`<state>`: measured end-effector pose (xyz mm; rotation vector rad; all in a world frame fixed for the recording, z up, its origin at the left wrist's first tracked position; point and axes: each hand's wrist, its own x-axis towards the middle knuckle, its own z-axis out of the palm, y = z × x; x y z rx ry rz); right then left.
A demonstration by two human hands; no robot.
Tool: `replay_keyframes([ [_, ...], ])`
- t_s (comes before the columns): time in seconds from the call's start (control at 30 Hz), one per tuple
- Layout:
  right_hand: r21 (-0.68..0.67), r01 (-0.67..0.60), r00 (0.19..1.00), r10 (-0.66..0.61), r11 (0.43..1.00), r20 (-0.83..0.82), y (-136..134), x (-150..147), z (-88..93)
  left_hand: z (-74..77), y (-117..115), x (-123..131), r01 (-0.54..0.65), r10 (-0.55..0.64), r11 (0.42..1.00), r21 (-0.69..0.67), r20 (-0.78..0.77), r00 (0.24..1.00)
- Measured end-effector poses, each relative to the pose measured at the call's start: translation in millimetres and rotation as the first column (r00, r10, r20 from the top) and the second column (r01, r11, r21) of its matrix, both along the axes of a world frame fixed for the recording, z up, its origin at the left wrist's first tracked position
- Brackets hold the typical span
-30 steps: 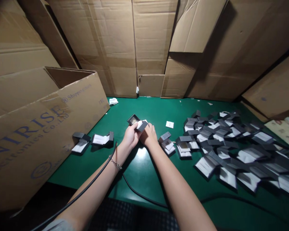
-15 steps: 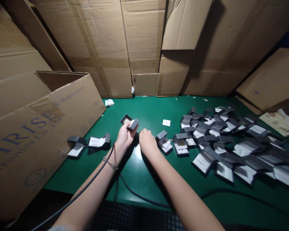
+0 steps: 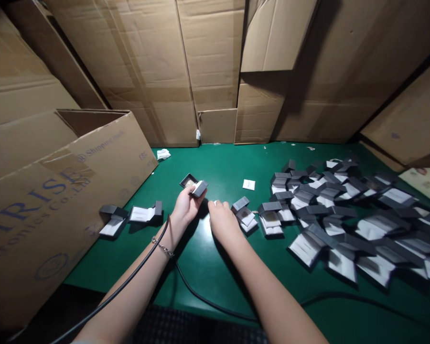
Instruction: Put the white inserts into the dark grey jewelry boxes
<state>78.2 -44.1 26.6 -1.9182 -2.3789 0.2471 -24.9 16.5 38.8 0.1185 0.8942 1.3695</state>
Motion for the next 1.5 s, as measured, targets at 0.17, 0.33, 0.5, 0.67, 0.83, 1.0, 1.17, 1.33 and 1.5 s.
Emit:
replay_keyframes([
  [0.17, 0.016, 0.005, 0.999, -0.005, 1.000, -0.032, -3.3, -1.3, 5.6, 1.9, -0.9, -0.1, 0.007, -0.007, 1.000, -0.008, -0.009, 1.000],
  [0.33, 0.051, 0.009, 0.994, -0.004, 0.999, -0.113, -1.6, 2.2, 3.7, 3.7, -0.2, -1.8, -0.041, 0.041, 0.999, 0.009, 0.009, 0.999],
  [0.5, 0.077, 0.027, 0.986, -0.014, 0.997, -0.165, 2.0, 5.8, -7.9, 5.2, -0.9, -3.4, -0.023, 0.023, 1.000, -0.001, -0.036, 0.999],
  [0.67, 0.157, 0.101, 0.933, -0.038, 0.982, -0.358, 8.3, 8.5, -20.0, 5.7, -0.8, -3.6, -0.024, 0.024, 1.000, 0.010, -0.031, 0.999],
  [0.83, 0.286, 0.333, 0.694, -0.028, 0.899, -0.720, 15.3, 9.8, -26.5, 3.7, -2.3, -3.6, 0.009, -0.009, 0.999, 0.041, -0.011, 1.000],
  [1.0, 0.298, 0.463, 0.535, 0.004, 0.835, -0.845, 15.2, 7.6, -29.0, 3.6, -4.3, -6.6, 0.084, -0.083, 0.996, 0.014, -0.030, 0.996],
  [1.17, 0.188, 0.486, 0.378, -0.011, 0.853, -0.926, 12.2, 4.4, -26.9, 5.7, -7.2, -7.6, 0.177, -0.176, 0.984, 0.020, -0.037, 0.984],
  [1.33, 0.105, 0.442, 0.404, -0.094, 0.891, -0.910, 11.9, 4.9, -21.4, 7.3, -11.4, -6.7, 0.252, -0.253, 0.964, 0.084, 0.000, 0.968],
  [1.5, -0.023, 0.334, 0.381, -0.157, 0.942, -0.911, 17.4, 8.2, -19.4, 2.5, -10.9, -6.4, 0.328, -0.322, 0.930, 0.164, -0.063, 0.945],
])
